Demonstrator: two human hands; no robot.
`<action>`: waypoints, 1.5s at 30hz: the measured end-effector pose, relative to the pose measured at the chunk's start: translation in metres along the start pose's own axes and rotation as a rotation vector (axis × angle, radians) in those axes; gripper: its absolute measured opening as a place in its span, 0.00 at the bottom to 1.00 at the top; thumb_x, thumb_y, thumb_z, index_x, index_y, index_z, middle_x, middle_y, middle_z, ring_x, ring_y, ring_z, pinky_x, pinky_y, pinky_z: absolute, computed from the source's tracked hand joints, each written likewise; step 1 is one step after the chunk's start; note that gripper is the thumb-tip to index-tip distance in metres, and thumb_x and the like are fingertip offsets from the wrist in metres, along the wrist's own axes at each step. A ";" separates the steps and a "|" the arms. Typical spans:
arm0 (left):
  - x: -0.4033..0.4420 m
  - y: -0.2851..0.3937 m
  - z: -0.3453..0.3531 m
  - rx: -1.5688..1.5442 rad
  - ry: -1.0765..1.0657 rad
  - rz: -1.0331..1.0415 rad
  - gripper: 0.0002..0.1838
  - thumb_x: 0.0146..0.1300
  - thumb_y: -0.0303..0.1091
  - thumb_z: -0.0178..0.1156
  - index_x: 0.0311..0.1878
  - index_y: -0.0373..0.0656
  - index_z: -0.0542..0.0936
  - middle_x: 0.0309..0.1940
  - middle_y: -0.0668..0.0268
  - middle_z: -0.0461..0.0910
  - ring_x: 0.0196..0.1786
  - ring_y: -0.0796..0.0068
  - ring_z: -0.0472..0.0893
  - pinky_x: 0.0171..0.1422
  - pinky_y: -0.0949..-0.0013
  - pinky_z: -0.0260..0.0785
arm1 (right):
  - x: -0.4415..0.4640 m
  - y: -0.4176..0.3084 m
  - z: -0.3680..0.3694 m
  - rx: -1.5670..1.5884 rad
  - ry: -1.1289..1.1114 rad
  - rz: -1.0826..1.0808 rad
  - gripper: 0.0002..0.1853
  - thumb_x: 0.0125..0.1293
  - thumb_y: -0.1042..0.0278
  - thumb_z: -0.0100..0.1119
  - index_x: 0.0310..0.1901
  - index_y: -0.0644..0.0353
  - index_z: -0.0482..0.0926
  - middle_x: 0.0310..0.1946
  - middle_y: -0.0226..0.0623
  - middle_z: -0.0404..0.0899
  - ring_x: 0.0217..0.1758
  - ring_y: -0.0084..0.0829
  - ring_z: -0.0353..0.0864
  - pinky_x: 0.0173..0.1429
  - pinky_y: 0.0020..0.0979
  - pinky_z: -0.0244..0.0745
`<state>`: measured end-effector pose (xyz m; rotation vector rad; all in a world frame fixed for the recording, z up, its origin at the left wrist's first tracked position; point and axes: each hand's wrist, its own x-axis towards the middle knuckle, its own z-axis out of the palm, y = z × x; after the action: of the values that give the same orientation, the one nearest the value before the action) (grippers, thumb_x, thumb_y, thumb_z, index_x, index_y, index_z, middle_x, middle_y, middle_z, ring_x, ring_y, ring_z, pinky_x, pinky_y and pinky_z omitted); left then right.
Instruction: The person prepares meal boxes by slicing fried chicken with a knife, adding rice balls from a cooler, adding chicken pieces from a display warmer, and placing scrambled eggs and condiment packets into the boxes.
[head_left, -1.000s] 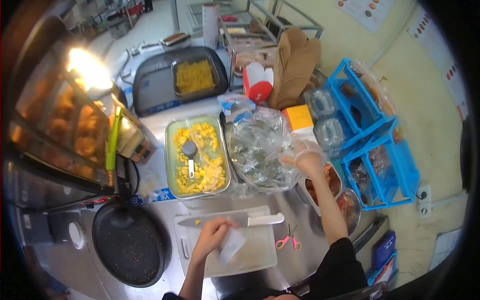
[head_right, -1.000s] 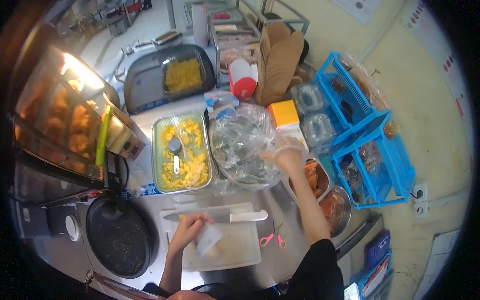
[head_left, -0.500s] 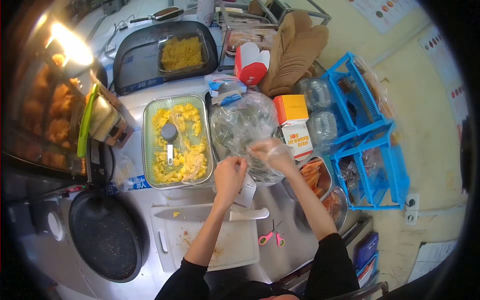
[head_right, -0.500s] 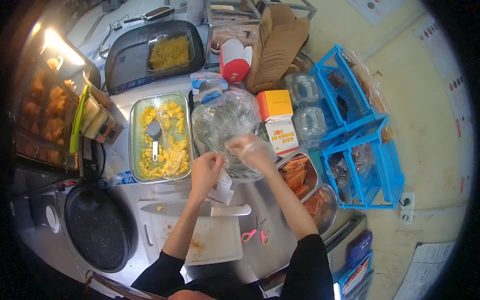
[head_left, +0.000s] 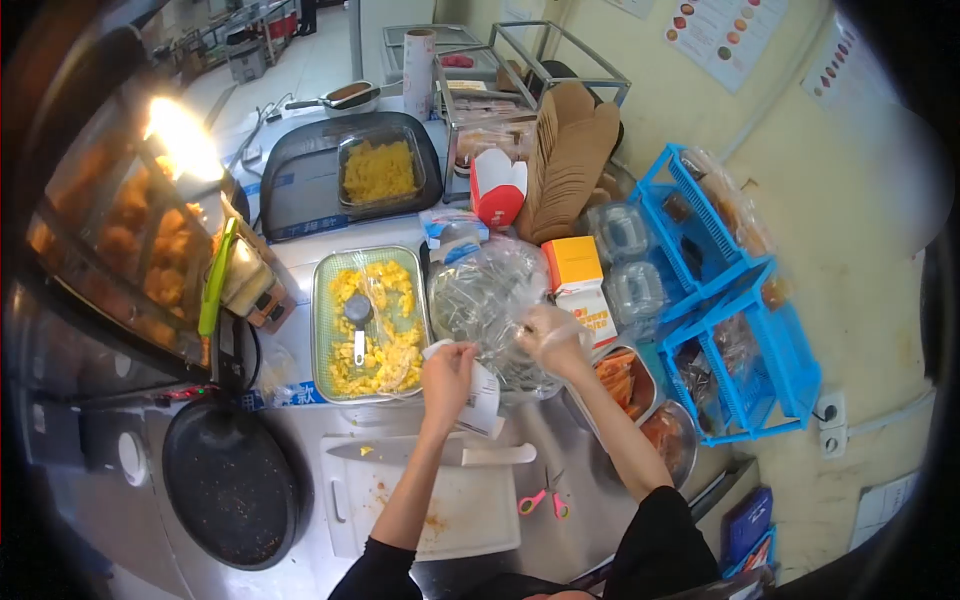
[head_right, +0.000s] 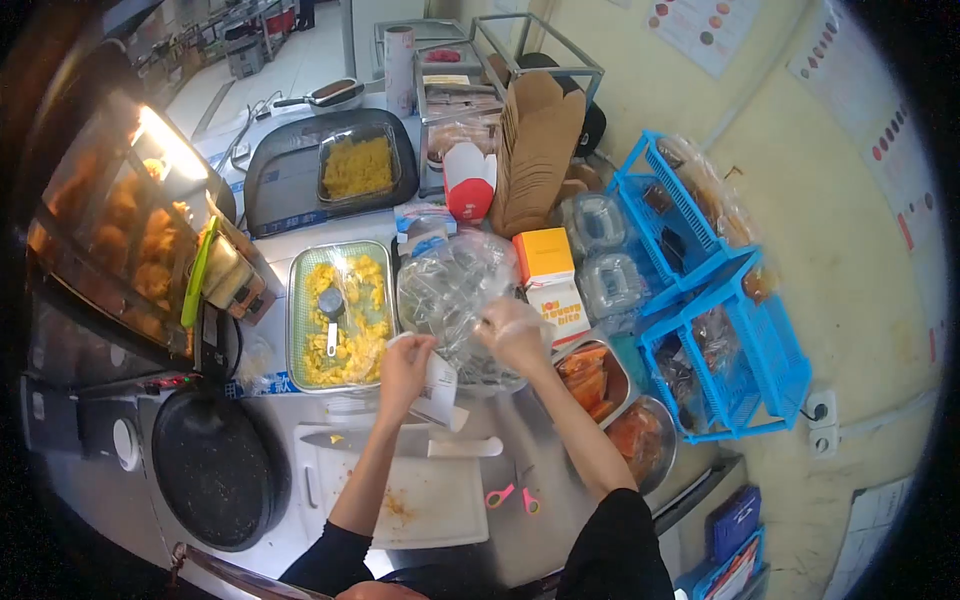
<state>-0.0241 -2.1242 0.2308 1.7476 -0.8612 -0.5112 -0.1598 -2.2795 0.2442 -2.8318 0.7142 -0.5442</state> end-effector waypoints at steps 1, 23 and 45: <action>-0.006 0.001 -0.009 -0.001 0.001 0.001 0.08 0.58 0.30 0.57 0.37 0.38 0.82 0.30 0.55 0.81 0.33 0.61 0.81 0.39 0.64 0.70 | -0.009 0.008 -0.009 -0.001 0.001 -0.001 0.08 0.53 0.65 0.55 0.33 0.57 0.78 0.30 0.37 0.78 0.31 0.36 0.78 0.36 0.36 0.72; -0.418 0.196 0.035 -0.166 -1.441 0.360 0.11 0.49 0.35 0.67 0.34 0.40 0.81 0.27 0.60 0.77 0.28 0.59 0.76 0.32 0.67 0.68 | -0.547 -0.287 -0.249 0.863 0.098 0.993 0.17 0.47 0.67 0.71 0.29 0.57 0.68 0.24 0.28 0.70 0.27 0.23 0.74 0.30 0.25 0.71; -0.424 0.219 0.024 -0.564 -1.094 0.165 0.56 0.47 0.20 0.62 0.70 0.46 0.31 0.65 0.52 0.54 0.64 0.64 0.63 0.64 0.65 0.59 | -0.563 -0.269 -0.201 -0.321 0.349 0.853 0.09 0.50 0.66 0.63 0.36 0.51 0.81 0.26 0.37 0.73 0.34 0.38 0.74 0.35 0.37 0.71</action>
<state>-0.3815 -1.8542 0.3981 0.7822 -1.3977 -1.4881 -0.5844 -1.7871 0.3237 -2.3268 2.0684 -0.7990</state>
